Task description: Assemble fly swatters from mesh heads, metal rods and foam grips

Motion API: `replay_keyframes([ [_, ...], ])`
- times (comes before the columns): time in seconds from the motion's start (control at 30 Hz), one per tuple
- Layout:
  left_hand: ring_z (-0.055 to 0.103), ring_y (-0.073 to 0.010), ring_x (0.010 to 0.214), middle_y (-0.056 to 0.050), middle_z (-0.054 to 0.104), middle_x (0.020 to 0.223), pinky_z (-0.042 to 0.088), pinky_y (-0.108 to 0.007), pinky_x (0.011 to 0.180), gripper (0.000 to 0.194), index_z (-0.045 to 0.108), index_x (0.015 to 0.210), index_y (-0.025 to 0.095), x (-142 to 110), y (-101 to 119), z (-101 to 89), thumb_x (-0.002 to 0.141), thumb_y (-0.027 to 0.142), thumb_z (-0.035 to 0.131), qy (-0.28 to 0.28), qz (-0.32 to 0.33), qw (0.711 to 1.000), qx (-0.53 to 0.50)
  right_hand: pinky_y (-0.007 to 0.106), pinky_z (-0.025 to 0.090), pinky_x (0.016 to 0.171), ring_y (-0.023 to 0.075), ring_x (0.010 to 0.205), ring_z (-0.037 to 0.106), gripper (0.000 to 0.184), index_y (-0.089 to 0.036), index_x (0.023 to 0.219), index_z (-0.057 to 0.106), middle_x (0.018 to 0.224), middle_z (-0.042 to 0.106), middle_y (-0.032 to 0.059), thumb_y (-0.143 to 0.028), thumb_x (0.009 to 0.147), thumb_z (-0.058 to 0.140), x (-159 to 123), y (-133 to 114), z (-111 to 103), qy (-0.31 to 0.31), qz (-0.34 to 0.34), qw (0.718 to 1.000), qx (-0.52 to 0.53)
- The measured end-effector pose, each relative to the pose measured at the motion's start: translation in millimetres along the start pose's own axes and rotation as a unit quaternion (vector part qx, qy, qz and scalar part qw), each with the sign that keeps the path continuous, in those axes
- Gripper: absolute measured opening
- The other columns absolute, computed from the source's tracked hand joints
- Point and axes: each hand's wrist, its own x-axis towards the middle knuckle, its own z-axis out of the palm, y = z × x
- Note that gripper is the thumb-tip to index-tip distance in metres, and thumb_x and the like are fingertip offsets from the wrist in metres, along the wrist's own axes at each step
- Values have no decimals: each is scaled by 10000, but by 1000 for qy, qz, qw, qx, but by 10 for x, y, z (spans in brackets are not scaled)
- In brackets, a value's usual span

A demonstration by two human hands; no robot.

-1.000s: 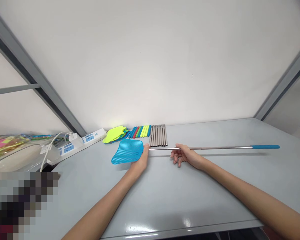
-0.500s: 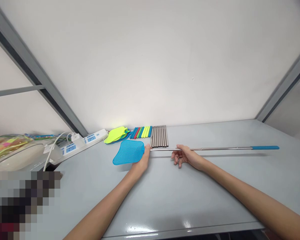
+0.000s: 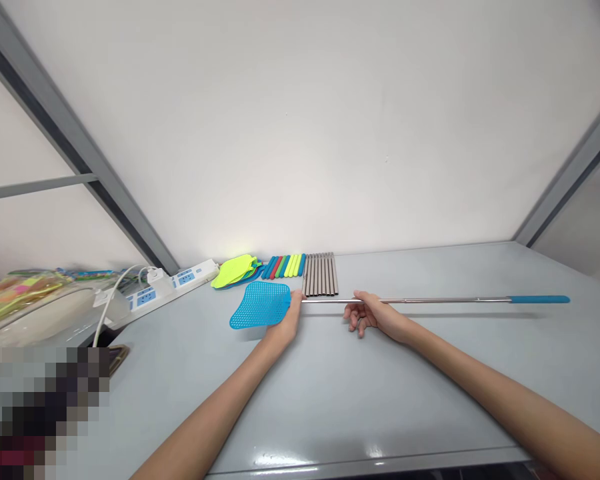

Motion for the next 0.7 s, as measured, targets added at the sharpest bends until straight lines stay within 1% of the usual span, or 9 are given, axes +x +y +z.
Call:
replay_keyframes([
  [0.13,560,-180,773,-4,607,724,389,-313,815,432,582,731,211,21,-23,-2,784,497,262,-18,10,1000,18,234,439,449,155,572,541,475,-96,693,596,552,513,58,-468,802,322,-3,7,3,1,-2,1000,-6],
  [0.23,560,-176,775,-9,609,740,387,-315,821,440,579,740,200,24,-14,-5,785,502,261,-10,13,1000,19,239,435,451,159,576,541,469,-96,691,594,557,515,60,-468,798,329,-5,9,-3,1,0,1000,-2],
  [0.3,557,-171,796,-16,612,772,379,-312,839,438,580,766,193,22,4,-20,787,500,269,-14,30,999,18,243,430,458,161,581,542,452,-98,684,589,564,514,60,-458,796,339,-6,5,-17,0,7,1000,11],
  [0.37,554,-165,818,-22,611,805,374,-299,850,424,577,797,190,24,14,-49,784,500,288,-39,57,997,27,244,422,470,155,579,537,414,-106,659,576,575,513,58,-432,793,357,-7,-4,-40,8,14,999,41],
  [0.47,521,-189,917,-36,590,919,343,-309,887,389,549,901,201,46,-30,-95,708,519,435,-79,103,988,88,238,402,487,137,574,517,353,-126,584,527,582,501,45,-382,783,390,-1,-19,-80,32,13,994,100],
  [0.53,443,-230,1047,-52,542,1053,283,-341,938,492,510,1005,215,87,-98,-101,616,513,551,-88,123,978,145,233,385,484,133,580,506,336,-137,543,489,578,480,31,-363,776,400,6,-25,-99,40,5,990,133],
  [0.57,395,-241,1103,-56,518,1103,254,-350,958,518,494,1042,221,118,-136,-94,610,501,562,-94,126,974,164,232,376,479,133,584,502,335,-141,534,476,577,471,26,-362,774,400,10,-27,-105,38,2,989,144],
  [0.63,393,-230,1111,-63,515,1115,256,-352,957,427,498,1045,209,197,-202,-65,695,453,490,-80,117,974,174,231,361,471,131,579,493,331,-146,535,464,583,461,19,-367,772,398,15,-29,-108,31,-6,987,158],
  [0.7,441,-226,1061,-72,541,1079,295,-357,928,379,513,1026,191,287,-236,-28,707,395,493,-51,100,978,176,231,351,468,124,564,481,327,-150,540,459,584,458,13,-375,770,398,18,-30,-106,30,-11,986,165],
])
